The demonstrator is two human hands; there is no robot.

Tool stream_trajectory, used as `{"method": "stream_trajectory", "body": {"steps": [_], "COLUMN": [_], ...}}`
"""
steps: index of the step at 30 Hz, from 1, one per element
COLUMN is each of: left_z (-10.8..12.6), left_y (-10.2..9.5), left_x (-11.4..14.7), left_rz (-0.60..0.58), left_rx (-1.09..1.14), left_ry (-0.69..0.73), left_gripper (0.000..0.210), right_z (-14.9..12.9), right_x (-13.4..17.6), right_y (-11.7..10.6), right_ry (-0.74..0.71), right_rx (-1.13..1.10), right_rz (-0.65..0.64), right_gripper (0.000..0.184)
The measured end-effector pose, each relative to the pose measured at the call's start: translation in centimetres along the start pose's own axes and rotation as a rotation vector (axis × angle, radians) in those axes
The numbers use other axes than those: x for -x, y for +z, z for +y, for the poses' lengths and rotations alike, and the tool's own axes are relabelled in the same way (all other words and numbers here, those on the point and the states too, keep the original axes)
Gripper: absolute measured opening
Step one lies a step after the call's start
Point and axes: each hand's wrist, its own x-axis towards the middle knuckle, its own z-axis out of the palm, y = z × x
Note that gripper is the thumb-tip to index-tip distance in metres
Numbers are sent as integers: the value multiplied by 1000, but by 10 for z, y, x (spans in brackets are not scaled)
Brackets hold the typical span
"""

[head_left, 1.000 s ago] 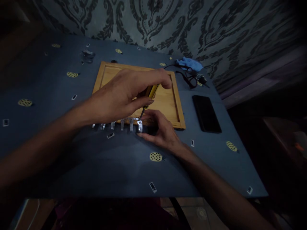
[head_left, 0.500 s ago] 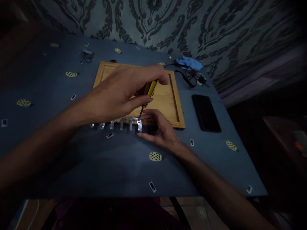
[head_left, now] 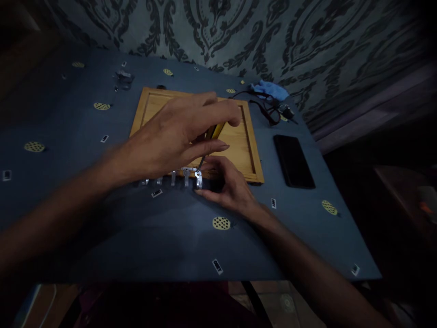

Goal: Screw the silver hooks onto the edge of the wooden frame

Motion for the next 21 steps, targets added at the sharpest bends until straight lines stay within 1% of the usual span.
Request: {"method": "stream_trajectory", "body": {"steps": [4,9,12,16,21], "left_z": [0,0,0,-1,-2], "left_y": [1,0,-2,-1,4], "left_x": [-1,1,1,1,1], "left_rz": [30,34,15,-6,48], "left_rx": [17,56,71,79,31], "left_ry": [-2,-33,-40,-9,-4], "left_gripper": [24,34,38,32,26], "right_z": [0,1,0,-1,-2], "right_x": [0,0,0,1,0], "right_y": [0,1,0,-1,-1], "right_ry": [1,-22,-17,-13,-2], "right_rx": [2,7,-3,4,8], "right_rz": [4,10,5,0,-6], "right_gripper": [63,64,63,62,60]}}
